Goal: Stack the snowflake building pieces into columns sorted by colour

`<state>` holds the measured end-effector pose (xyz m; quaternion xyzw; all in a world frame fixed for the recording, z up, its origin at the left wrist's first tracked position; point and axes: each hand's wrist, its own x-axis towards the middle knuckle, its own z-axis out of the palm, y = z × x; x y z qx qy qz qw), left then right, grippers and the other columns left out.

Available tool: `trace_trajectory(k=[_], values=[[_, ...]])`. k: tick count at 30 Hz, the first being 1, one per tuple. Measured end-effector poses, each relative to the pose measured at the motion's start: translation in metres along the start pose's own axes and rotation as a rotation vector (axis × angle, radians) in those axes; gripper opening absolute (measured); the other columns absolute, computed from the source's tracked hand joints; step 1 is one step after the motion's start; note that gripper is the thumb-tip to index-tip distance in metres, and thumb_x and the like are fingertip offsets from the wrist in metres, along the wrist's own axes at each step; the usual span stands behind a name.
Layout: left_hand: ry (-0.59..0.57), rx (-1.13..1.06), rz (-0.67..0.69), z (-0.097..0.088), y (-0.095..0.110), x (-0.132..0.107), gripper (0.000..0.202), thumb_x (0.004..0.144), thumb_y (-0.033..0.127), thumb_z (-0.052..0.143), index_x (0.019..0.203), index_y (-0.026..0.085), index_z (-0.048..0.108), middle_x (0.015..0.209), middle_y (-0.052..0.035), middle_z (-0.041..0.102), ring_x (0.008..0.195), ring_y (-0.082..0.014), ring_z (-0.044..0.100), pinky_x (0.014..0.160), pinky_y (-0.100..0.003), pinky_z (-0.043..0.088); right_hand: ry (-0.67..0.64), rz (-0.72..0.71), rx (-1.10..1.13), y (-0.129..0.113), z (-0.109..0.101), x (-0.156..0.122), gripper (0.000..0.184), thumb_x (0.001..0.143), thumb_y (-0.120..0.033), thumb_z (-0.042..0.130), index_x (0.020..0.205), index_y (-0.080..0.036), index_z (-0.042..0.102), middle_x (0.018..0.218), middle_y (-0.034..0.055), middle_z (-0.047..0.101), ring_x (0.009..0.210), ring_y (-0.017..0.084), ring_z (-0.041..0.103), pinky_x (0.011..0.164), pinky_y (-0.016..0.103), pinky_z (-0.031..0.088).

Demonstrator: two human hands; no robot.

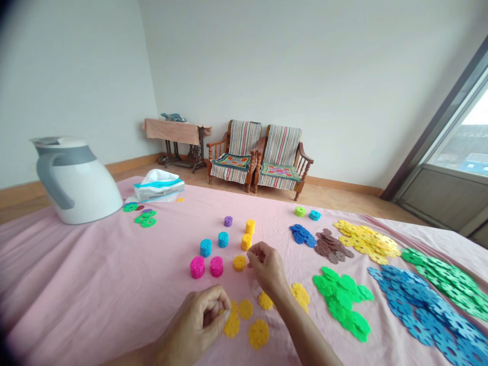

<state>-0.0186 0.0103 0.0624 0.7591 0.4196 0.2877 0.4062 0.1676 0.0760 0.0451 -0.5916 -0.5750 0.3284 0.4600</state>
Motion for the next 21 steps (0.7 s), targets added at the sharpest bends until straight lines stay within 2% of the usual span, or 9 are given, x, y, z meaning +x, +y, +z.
trace_trajectory(k=[5,8,13,21], values=[[-0.003,-0.004,-0.005,0.000,0.000,0.000,0.009,0.080,0.017,0.046,0.074,0.016,0.052,0.052,0.0061,0.045,0.047,-0.0073,0.040,0.047,-0.018,0.027,0.002,-0.151,-0.191,-0.012,-0.011,-0.008,0.013,0.073,-0.021,0.051,0.079,-0.016,0.061,0.072,0.0019,0.064,0.062,0.013,0.058,0.056,0.023,0.044],[0.000,0.000,-0.004,0.000,0.000,0.000,0.009,0.080,0.017,0.046,0.074,0.016,0.053,0.052,0.0059,0.045,0.048,-0.0073,0.040,0.047,-0.018,0.028,-0.060,-0.227,-0.255,-0.023,-0.017,-0.017,0.013,0.073,-0.016,0.048,0.075,-0.016,0.061,0.069,0.0004,0.062,0.061,0.011,0.055,0.056,0.021,0.041],[0.009,-0.005,-0.003,0.001,-0.002,0.000,0.009,0.080,0.016,0.046,0.074,0.016,0.053,0.053,0.0054,0.047,0.048,-0.0077,0.042,0.047,-0.018,0.028,-0.335,-0.180,-0.317,-0.030,-0.018,-0.030,0.025,0.074,-0.014,0.043,0.078,-0.017,0.067,0.056,-0.0023,0.057,0.049,0.008,0.045,0.046,0.019,0.031],[0.012,-0.006,0.010,0.001,-0.001,0.000,0.010,0.080,0.017,0.046,0.073,0.016,0.052,0.053,0.0050,0.047,0.049,-0.0081,0.043,0.048,-0.018,0.030,-0.351,-0.220,-0.373,-0.024,-0.008,-0.033,0.025,0.073,-0.012,0.042,0.081,-0.016,0.065,0.051,-0.0057,0.045,0.045,0.007,0.037,0.045,0.019,0.025]])
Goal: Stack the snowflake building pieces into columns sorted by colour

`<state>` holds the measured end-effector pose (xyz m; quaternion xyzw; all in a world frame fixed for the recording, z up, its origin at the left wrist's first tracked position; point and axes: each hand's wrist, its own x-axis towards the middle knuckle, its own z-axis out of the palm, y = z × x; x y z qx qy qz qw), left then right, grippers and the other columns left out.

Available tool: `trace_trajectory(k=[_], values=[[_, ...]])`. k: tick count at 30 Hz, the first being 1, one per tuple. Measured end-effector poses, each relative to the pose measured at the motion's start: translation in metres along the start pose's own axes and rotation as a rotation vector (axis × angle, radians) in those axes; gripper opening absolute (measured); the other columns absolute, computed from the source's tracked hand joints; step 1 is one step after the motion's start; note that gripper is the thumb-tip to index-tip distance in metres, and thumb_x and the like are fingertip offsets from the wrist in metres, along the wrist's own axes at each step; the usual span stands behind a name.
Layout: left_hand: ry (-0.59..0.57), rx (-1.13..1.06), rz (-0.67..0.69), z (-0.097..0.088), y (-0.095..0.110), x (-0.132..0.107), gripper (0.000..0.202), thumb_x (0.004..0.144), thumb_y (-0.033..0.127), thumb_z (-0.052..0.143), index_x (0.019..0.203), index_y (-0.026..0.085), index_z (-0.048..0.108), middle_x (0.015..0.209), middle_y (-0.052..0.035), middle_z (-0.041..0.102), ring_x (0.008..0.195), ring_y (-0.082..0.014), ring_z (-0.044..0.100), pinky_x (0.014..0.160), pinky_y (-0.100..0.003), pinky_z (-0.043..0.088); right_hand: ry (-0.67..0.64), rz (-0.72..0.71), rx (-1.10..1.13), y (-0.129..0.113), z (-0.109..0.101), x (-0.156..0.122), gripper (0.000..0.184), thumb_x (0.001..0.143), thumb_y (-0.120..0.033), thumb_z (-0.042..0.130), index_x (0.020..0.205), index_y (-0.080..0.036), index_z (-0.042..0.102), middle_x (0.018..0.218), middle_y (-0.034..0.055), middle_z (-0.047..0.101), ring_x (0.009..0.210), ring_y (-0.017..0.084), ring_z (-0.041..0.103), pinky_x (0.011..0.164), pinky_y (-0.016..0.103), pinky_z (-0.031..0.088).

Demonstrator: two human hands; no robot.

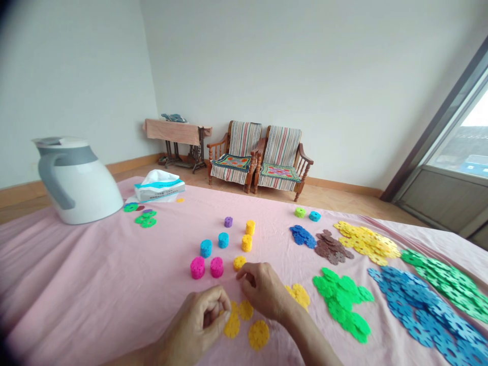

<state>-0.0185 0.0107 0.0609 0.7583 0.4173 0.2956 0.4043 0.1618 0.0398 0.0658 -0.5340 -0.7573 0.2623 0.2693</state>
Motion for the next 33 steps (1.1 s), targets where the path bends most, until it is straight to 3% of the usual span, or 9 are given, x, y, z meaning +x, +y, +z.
trace_trajectory(k=[11,16,20,23,29,33], values=[[-0.019,0.005,-0.009,-0.001,0.001,0.000,0.010,0.081,0.018,0.045,0.074,0.016,0.052,0.053,0.0052,0.046,0.049,-0.0079,0.042,0.048,-0.018,0.030,-0.016,-0.003,0.019,0.002,0.001,0.002,0.023,0.074,-0.012,0.042,0.085,-0.016,0.062,0.051,-0.0065,0.044,0.046,0.006,0.036,0.045,0.018,0.025],[-0.008,0.002,-0.008,0.000,0.000,0.001,0.009,0.080,0.016,0.046,0.074,0.016,0.053,0.053,0.0058,0.045,0.048,-0.0078,0.041,0.047,-0.019,0.029,0.068,0.038,0.081,0.005,-0.003,0.003,0.020,0.076,-0.014,0.041,0.080,-0.016,0.060,0.052,-0.0060,0.044,0.046,0.007,0.036,0.044,0.018,0.025],[0.031,0.010,0.002,0.001,-0.004,0.000,0.023,0.079,0.015,0.046,0.101,0.016,0.053,0.053,0.0078,0.043,0.049,-0.0091,0.042,0.049,-0.020,0.031,0.220,0.091,0.019,0.015,-0.003,0.007,0.020,0.076,-0.017,0.041,0.082,-0.016,0.061,0.050,-0.0054,0.046,0.045,0.008,0.040,0.045,0.019,0.027],[0.046,0.029,0.005,0.001,-0.007,-0.002,0.035,0.078,0.014,0.047,0.113,0.016,0.049,0.054,0.0079,0.044,0.050,-0.0099,0.043,0.052,-0.020,0.032,0.257,0.084,-0.075,0.019,-0.002,0.007,0.025,0.076,-0.018,0.042,0.090,-0.016,0.063,0.048,-0.0054,0.047,0.044,0.009,0.041,0.047,0.020,0.029],[0.019,0.008,-0.009,0.000,-0.003,-0.001,0.029,0.078,0.014,0.047,0.106,0.016,0.054,0.053,0.0076,0.044,0.049,-0.0094,0.043,0.052,-0.020,0.032,0.200,0.085,-0.157,0.018,0.000,0.005,0.038,0.076,-0.018,0.041,0.107,-0.014,0.063,0.051,-0.0028,0.053,0.046,0.011,0.046,0.050,0.021,0.031],[0.017,0.004,-0.010,0.000,-0.002,-0.001,0.026,0.079,0.014,0.047,0.103,0.016,0.056,0.053,0.0074,0.044,0.050,-0.0096,0.043,0.051,-0.020,0.031,0.185,0.070,-0.145,0.016,0.000,0.005,0.037,0.077,-0.019,0.041,0.107,-0.014,0.062,0.052,-0.0025,0.053,0.047,0.011,0.045,0.050,0.021,0.031]])
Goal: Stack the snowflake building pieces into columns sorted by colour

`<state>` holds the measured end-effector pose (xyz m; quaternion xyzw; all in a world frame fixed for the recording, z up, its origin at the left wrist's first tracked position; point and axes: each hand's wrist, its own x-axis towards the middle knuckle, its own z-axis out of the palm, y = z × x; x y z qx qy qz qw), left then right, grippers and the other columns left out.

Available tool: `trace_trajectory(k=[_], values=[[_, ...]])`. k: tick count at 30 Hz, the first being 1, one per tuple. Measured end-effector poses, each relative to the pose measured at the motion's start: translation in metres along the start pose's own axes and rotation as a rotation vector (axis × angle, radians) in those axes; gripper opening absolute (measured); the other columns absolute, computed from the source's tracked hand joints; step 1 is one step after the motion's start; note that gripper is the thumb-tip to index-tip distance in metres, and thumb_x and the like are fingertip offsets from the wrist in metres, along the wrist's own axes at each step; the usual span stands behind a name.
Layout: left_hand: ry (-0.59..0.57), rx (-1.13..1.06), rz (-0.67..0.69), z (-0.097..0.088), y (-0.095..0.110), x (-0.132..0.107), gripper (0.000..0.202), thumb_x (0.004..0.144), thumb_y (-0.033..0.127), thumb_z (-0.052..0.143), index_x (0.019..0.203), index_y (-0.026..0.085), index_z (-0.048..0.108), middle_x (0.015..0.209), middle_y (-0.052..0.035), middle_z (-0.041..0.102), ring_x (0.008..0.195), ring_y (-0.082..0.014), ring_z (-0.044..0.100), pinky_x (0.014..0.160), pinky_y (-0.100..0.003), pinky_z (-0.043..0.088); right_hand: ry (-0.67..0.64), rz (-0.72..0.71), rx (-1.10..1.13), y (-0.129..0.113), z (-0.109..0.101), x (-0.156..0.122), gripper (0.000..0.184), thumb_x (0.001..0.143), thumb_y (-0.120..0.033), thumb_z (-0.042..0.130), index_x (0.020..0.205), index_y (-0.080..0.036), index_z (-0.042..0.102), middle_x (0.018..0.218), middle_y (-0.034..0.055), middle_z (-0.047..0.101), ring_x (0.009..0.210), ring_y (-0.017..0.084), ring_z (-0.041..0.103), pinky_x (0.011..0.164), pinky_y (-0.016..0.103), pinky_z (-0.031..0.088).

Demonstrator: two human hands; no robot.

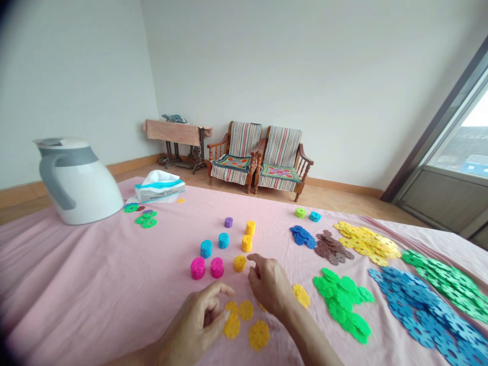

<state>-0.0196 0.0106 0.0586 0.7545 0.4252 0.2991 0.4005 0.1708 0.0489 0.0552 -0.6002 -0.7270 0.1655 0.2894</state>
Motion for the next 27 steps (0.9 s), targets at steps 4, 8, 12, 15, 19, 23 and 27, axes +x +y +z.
trace_trajectory(k=[4,8,12,15,19,23,27], values=[[-0.006,-0.003,-0.003,0.000,-0.001,0.000,0.025,0.079,0.015,0.047,0.102,0.016,0.056,0.053,0.0073,0.044,0.049,-0.0095,0.043,0.051,-0.020,0.031,0.004,-0.006,0.015,-0.002,-0.001,0.000,0.033,0.077,-0.019,0.042,0.101,-0.015,0.064,0.049,-0.0038,0.050,0.045,0.010,0.043,0.049,0.021,0.029],[-0.006,0.003,-0.004,-0.001,0.000,0.001,0.023,0.079,0.015,0.048,0.099,0.016,0.058,0.053,0.0072,0.044,0.049,-0.0090,0.042,0.050,-0.019,0.030,0.013,-0.014,0.027,-0.002,-0.001,0.000,0.032,0.077,-0.018,0.042,0.100,-0.015,0.064,0.047,-0.0052,0.046,0.043,0.009,0.041,0.048,0.021,0.027],[-0.017,-0.001,-0.009,0.000,0.000,0.001,0.020,0.080,0.016,0.048,0.096,0.016,0.059,0.053,0.0065,0.045,0.049,-0.0089,0.042,0.049,-0.019,0.029,0.015,-0.013,0.029,-0.001,0.000,0.000,0.031,0.077,-0.018,0.041,0.099,-0.015,0.063,0.047,-0.0054,0.046,0.043,0.009,0.042,0.047,0.021,0.027],[-0.018,0.000,-0.011,0.000,0.000,0.001,0.020,0.080,0.017,0.047,0.095,0.016,0.060,0.054,0.0059,0.046,0.049,-0.0092,0.042,0.049,-0.019,0.029,0.009,-0.010,0.030,0.000,0.001,0.000,0.031,0.077,-0.018,0.041,0.098,-0.015,0.063,0.048,-0.0047,0.048,0.044,0.010,0.043,0.048,0.021,0.028],[-0.020,-0.008,-0.017,-0.001,0.001,0.001,0.019,0.079,0.018,0.048,0.095,0.015,0.060,0.053,0.0058,0.046,0.049,-0.0090,0.042,0.049,-0.019,0.029,0.010,-0.014,0.030,0.000,0.003,0.000,0.030,0.076,-0.019,0.042,0.097,-0.015,0.064,0.047,-0.0046,0.049,0.043,0.010,0.044,0.047,0.021,0.028],[-0.010,-0.014,-0.013,-0.001,0.002,0.000,0.019,0.080,0.018,0.047,0.093,0.016,0.060,0.053,0.0060,0.045,0.049,-0.0090,0.041,0.049,-0.020,0.028,0.092,0.020,-0.018,0.007,-0.004,0.004,0.029,0.077,-0.021,0.041,0.093,-0.016,0.064,0.048,-0.0040,0.050,0.044,0.010,0.045,0.047,0.021,0.029],[0.010,-0.036,0.013,-0.001,0.001,0.000,0.016,0.079,0.016,0.047,0.088,0.016,0.060,0.053,0.0061,0.044,0.049,-0.0088,0.040,0.050,-0.019,0.029,0.240,0.144,-0.110,0.028,-0.023,0.010,0.030,0.076,-0.023,0.041,0.089,-0.014,0.066,0.049,-0.0016,0.052,0.046,0.012,0.049,0.047,0.022,0.030]])
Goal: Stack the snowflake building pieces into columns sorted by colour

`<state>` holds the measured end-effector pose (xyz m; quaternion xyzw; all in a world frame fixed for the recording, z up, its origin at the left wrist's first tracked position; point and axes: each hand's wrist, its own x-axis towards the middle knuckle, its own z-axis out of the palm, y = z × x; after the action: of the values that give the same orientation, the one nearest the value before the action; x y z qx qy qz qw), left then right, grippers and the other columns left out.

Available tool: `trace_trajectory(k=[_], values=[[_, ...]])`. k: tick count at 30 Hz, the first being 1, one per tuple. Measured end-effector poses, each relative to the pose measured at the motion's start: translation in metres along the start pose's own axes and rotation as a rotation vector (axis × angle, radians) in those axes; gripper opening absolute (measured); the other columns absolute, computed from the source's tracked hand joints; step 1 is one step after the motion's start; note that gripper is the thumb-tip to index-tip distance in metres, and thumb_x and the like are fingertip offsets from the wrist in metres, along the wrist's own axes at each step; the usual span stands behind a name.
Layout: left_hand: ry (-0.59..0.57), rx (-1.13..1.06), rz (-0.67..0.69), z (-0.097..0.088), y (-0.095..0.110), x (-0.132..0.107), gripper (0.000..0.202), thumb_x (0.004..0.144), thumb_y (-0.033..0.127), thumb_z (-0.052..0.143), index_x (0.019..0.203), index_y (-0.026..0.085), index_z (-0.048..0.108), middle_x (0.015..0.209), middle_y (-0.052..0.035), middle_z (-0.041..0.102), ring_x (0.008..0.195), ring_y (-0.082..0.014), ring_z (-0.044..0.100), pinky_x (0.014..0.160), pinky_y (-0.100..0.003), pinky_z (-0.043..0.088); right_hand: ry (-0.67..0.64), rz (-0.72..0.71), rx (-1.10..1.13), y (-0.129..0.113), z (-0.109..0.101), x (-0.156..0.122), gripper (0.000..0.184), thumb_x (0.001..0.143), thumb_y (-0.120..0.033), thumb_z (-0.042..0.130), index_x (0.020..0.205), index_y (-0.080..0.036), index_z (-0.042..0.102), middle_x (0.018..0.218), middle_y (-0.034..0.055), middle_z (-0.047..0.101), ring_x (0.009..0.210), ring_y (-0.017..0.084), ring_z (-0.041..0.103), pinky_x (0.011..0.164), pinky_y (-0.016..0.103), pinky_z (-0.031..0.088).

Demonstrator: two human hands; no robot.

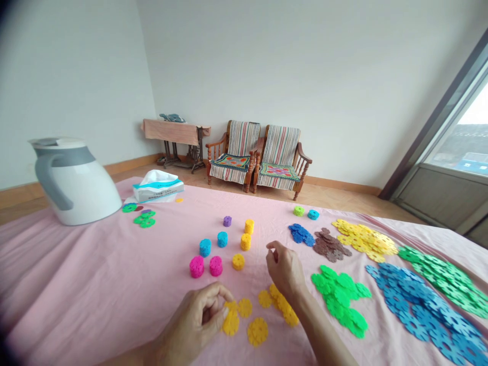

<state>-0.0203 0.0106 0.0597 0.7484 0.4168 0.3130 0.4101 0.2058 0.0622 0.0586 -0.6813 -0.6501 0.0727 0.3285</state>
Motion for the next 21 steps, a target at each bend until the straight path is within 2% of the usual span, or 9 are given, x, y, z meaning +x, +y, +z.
trace_trajectory(k=[2,4,8,10,14,21], values=[[-0.001,0.003,0.008,0.000,0.000,0.000,0.016,0.079,0.015,0.047,0.087,0.016,0.060,0.052,0.0063,0.044,0.049,-0.0087,0.040,0.049,-0.019,0.029,0.017,0.029,-0.009,0.008,-0.006,0.004,0.029,0.073,-0.022,0.041,0.083,-0.014,0.067,0.048,-0.0015,0.051,0.046,0.013,0.049,0.048,0.022,0.030],[-0.003,0.012,0.011,0.000,0.000,0.001,0.016,0.079,0.014,0.047,0.088,0.016,0.060,0.053,0.0065,0.044,0.049,-0.0087,0.040,0.049,-0.019,0.029,-0.025,0.007,0.005,0.009,-0.008,0.004,0.029,0.072,-0.019,0.041,0.080,-0.015,0.068,0.046,-0.0022,0.049,0.045,0.012,0.047,0.046,0.022,0.029],[-0.015,0.032,0.008,0.000,0.001,0.001,0.016,0.079,0.014,0.046,0.088,0.015,0.059,0.052,0.0070,0.042,0.049,-0.0085,0.039,0.049,-0.019,0.029,-0.203,-0.142,0.040,-0.009,-0.004,-0.007,0.032,0.072,-0.015,0.041,0.085,-0.017,0.069,0.051,-0.0022,0.054,0.044,0.010,0.044,0.047,0.021,0.028],[-0.019,0.038,0.003,0.000,0.001,0.001,0.015,0.079,0.015,0.046,0.087,0.016,0.059,0.052,0.0071,0.042,0.049,-0.0085,0.039,0.049,-0.019,0.028,-0.235,-0.192,0.015,-0.020,-0.001,-0.013,0.033,0.073,-0.014,0.040,0.089,-0.017,0.069,0.053,-0.0012,0.057,0.045,0.009,0.045,0.048,0.020,0.029],[-0.019,0.034,-0.002,0.000,0.000,0.001,0.015,0.080,0.015,0.046,0.087,0.016,0.059,0.053,0.0068,0.043,0.049,-0.0085,0.040,0.048,-0.019,0.028,-0.261,-0.221,-0.031,-0.031,0.002,-0.018,0.034,0.075,-0.013,0.040,0.093,-0.017,0.068,0.058,0.0012,0.061,0.048,0.010,0.047,0.051,0.020,0.031],[-0.023,0.032,0.002,0.001,0.001,0.001,0.014,0.081,0.016,0.046,0.086,0.016,0.060,0.053,0.0065,0.043,0.049,-0.0085,0.039,0.048,-0.019,0.028,-0.283,-0.229,-0.064,-0.031,0.005,-0.019,0.033,0.078,-0.013,0.040,0.097,-0.018,0.067,0.062,0.0024,0.063,0.050,0.010,0.051,0.052,0.020,0.030]])
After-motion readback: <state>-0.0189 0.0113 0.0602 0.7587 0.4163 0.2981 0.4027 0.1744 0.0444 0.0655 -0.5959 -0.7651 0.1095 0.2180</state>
